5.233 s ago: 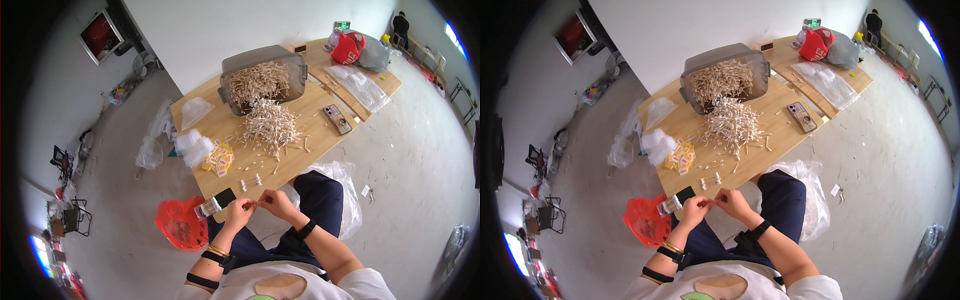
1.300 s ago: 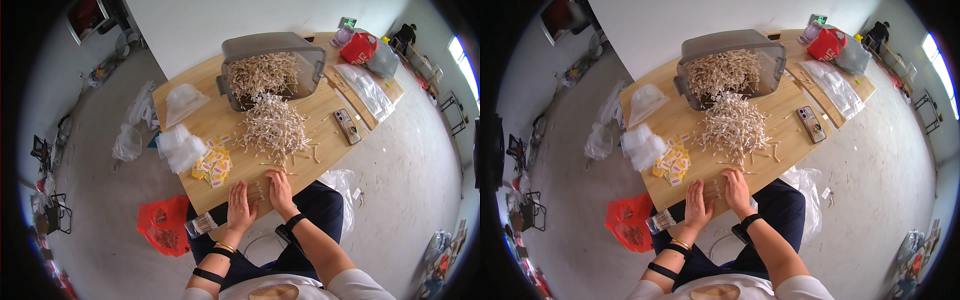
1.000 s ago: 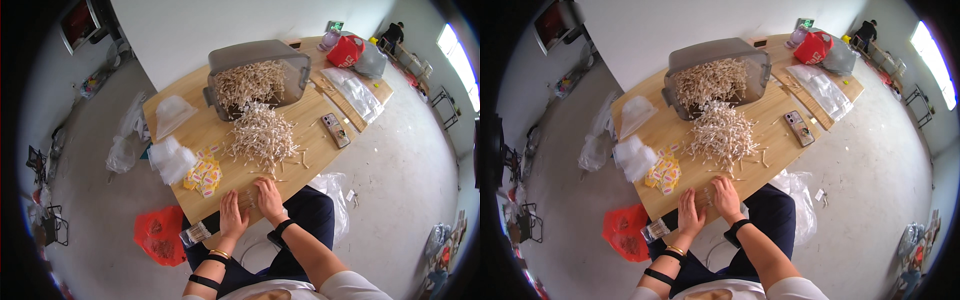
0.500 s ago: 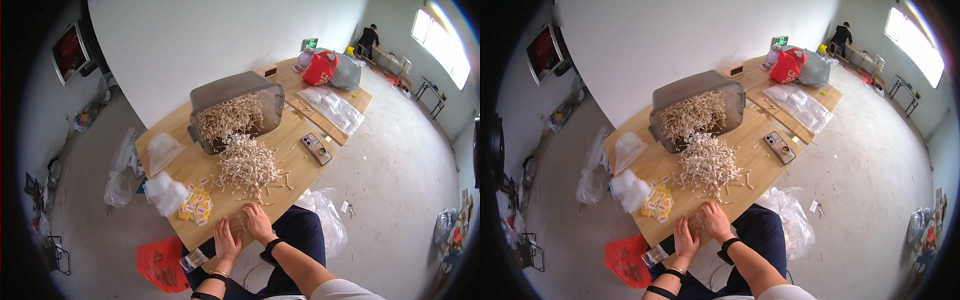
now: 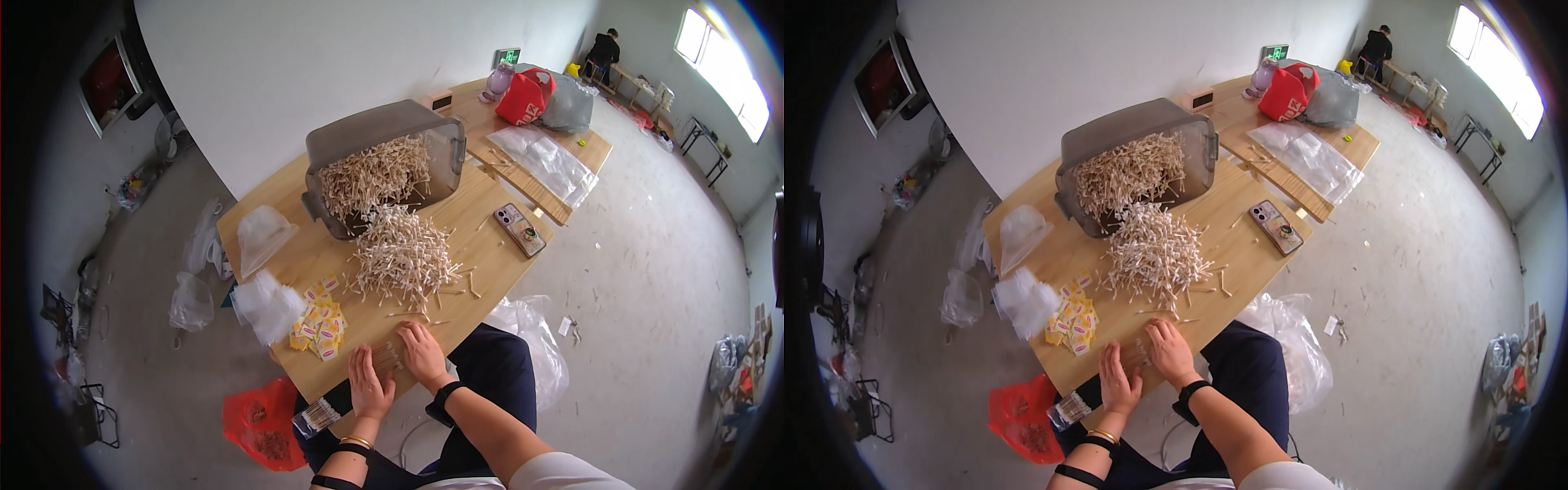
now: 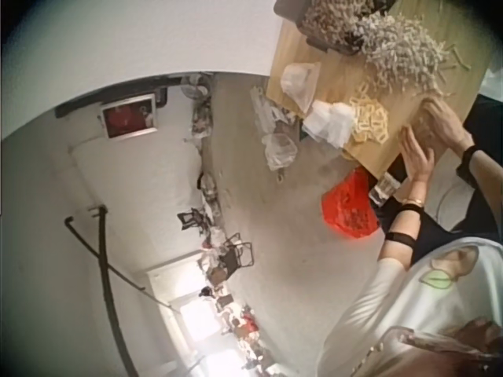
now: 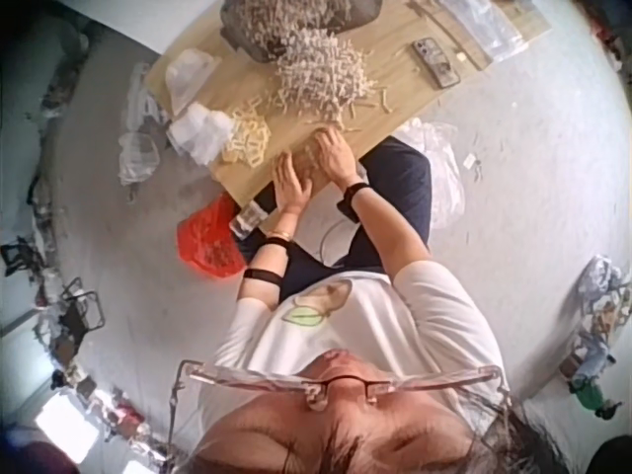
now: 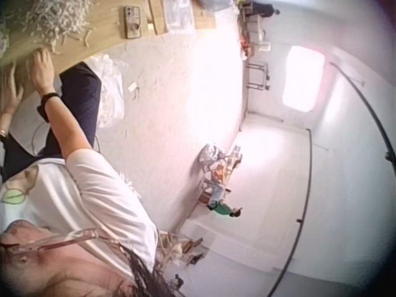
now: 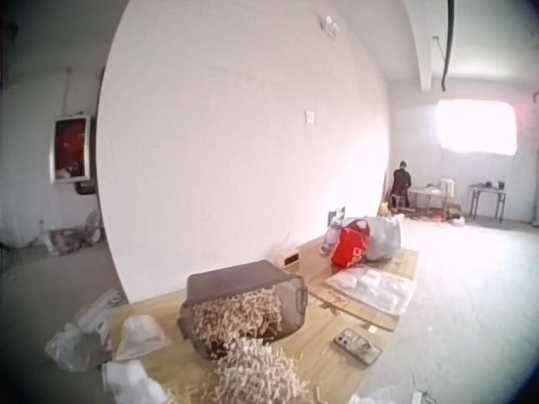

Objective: Manually organizing and grouping cotton swabs on a table.

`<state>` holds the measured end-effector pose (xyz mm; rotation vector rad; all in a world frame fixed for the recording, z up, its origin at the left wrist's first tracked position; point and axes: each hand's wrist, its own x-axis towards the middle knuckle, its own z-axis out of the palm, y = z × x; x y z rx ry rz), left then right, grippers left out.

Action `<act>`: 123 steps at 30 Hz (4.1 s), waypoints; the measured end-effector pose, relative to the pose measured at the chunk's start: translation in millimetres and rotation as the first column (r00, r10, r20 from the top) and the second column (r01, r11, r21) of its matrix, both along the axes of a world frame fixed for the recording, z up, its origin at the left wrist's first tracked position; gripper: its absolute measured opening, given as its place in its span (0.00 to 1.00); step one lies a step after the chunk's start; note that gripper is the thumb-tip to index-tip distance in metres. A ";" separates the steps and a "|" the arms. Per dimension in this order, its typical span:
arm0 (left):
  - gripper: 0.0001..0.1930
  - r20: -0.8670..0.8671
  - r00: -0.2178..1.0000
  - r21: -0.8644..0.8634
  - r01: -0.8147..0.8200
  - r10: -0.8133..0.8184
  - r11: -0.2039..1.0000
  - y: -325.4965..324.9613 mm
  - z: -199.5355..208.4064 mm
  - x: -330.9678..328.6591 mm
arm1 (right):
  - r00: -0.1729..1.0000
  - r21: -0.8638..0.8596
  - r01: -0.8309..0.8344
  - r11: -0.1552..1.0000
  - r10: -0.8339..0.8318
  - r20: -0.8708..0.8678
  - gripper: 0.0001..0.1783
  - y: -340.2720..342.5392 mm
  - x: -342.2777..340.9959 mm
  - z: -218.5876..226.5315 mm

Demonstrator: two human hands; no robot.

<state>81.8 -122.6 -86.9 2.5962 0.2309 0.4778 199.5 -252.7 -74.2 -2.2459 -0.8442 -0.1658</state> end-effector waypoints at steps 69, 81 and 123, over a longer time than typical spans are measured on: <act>0.22 -0.067 0.997 -0.088 -0.043 0.037 0.995 -18.3 52.3 -54.3 | 0.887 -0.013 -0.123 0.992 0.104 -0.450 0.05 -75.6 -43.9 25.7; 0.35 -0.158 0.980 0.214 -0.083 0.118 0.973 -16.5 24.9 -15.9 | 0.958 0.090 -0.097 0.991 0.117 -0.260 0.06 -12.9 3.7 27.1; 0.43 -0.297 0.952 0.259 0.008 0.072 0.966 -10.0 16.6 -22.4 | 0.938 -0.286 -0.341 0.895 0.343 -0.046 0.38 -23.7 -13.0 17.3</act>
